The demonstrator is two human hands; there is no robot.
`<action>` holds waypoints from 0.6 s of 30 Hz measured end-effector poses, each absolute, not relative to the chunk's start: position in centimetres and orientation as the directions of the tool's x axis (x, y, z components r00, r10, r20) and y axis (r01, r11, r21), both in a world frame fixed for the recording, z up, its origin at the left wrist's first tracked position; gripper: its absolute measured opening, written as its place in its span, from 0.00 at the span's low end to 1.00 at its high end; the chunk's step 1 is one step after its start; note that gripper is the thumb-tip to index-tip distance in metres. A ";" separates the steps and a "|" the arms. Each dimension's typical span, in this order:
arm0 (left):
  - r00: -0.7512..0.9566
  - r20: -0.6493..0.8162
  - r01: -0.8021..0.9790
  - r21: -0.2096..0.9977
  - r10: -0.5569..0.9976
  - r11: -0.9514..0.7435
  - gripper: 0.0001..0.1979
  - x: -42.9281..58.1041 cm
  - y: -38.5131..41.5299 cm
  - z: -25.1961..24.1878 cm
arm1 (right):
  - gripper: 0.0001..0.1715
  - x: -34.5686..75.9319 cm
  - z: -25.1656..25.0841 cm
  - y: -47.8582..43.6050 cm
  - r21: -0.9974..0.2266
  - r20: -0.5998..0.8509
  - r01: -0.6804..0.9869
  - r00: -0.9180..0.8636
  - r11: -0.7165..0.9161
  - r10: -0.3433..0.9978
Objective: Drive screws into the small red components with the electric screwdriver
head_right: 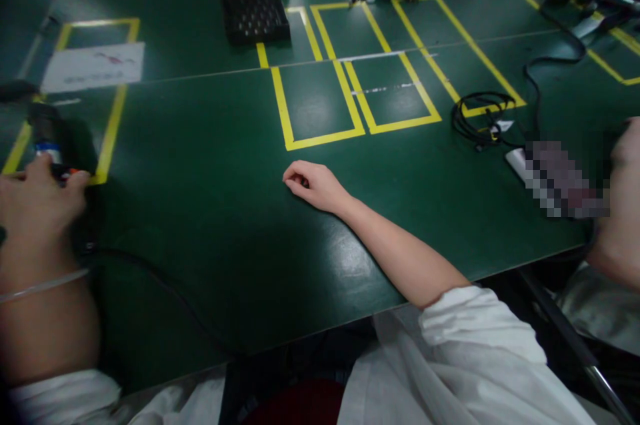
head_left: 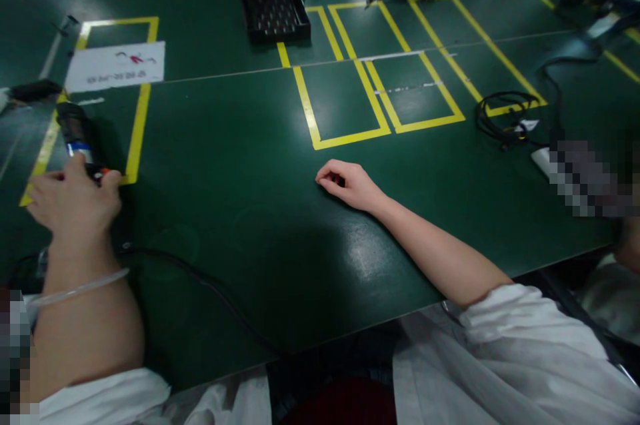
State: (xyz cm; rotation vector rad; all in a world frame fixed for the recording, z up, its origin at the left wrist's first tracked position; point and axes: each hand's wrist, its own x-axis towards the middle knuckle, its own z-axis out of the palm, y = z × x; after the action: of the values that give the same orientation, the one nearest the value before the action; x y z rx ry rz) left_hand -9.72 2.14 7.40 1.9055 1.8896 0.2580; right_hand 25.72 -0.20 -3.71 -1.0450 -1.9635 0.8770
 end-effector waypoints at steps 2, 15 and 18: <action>-0.012 -0.154 0.903 0.423 0.988 0.077 0.45 -10.9 2.3 6.4 | 0.06 25.7 -3.7 -0.2 -0.821 0.283 0.369 -0.401 0.436 0.871; -0.448 0.159 0.890 0.169 0.880 0.422 0.33 -18.6 3.8 1.0 | 0.06 25.7 -3.9 -0.1 -0.818 0.277 0.380 -0.399 0.432 0.874; -0.411 0.181 0.910 0.148 0.894 0.388 0.32 -18.1 3.8 1.4 | 0.07 25.7 -3.9 -0.1 -0.818 0.276 0.380 -0.401 0.433 0.873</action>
State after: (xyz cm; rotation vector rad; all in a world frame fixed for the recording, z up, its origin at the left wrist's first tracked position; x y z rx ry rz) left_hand -18.05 3.82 1.43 1.7419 2.6764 0.3604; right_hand 25.72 -0.11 -3.93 -1.0544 -1.9691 0.8761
